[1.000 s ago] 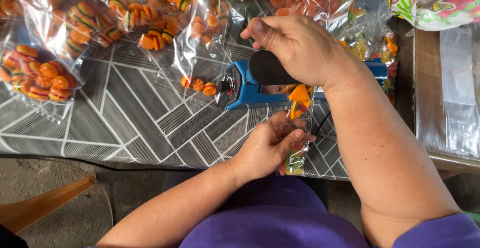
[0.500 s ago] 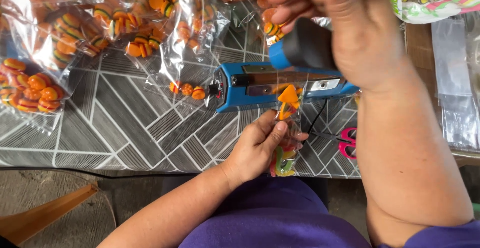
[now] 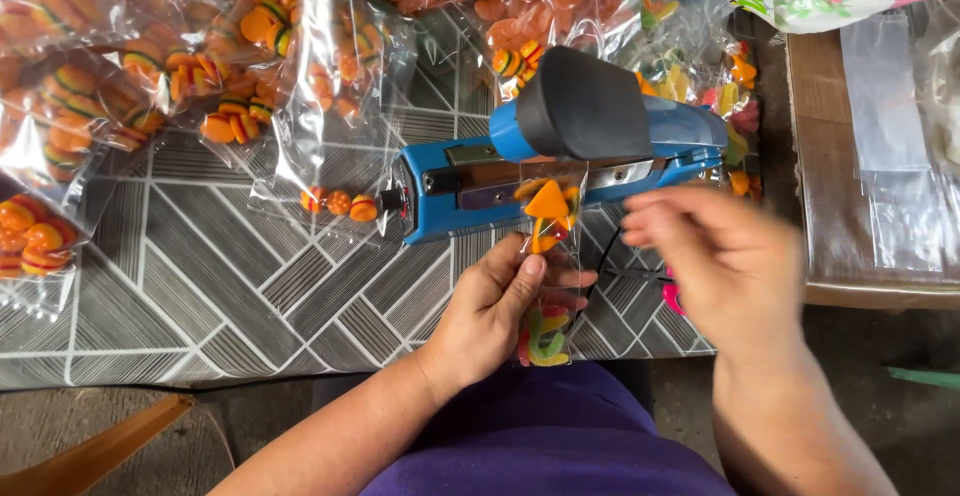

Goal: Sealing small plastic bags filled with orange candies using a manual heat sealer.

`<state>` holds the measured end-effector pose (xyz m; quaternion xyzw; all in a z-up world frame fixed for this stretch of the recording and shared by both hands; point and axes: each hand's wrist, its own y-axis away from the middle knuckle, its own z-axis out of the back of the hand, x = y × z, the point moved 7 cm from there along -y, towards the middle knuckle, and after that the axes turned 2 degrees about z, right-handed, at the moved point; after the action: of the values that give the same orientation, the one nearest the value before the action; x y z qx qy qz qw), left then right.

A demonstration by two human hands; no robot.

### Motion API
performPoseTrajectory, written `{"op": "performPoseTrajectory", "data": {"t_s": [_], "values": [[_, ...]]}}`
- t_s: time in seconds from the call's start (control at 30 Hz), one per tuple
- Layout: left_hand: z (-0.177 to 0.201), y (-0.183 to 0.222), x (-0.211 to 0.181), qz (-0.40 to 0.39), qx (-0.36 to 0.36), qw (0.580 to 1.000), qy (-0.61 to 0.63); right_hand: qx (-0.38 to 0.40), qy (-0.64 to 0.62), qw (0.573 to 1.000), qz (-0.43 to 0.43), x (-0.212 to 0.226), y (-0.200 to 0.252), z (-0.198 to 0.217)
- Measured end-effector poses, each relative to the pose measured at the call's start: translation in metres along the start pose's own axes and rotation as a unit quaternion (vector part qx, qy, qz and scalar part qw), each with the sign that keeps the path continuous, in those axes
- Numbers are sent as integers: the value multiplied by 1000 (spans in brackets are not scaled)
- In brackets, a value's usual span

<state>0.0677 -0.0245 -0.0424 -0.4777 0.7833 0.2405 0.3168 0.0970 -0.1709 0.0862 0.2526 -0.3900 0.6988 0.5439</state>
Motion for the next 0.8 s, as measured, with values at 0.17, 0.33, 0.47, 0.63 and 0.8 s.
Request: {"op": "performPoseTrajectory", "data": {"t_s": [0.17,0.33,0.47,0.63,0.8], "values": [[-5,2,-3,46,19,998,-25,107,-90,976,-165,-39,5,-34],[-9,5,-7,87,25,986,-138,28,-279,937,-209,-48,-2,-43],[-9,5,-6,95,27,988,-116,-17,-322,931,-172,-44,1,-43],[-10,4,-9,79,38,986,-143,-10,-312,939,-142,-24,-3,-36],[-10,5,-8,67,45,987,-136,-18,-302,943,-141,-26,4,-30]]}}
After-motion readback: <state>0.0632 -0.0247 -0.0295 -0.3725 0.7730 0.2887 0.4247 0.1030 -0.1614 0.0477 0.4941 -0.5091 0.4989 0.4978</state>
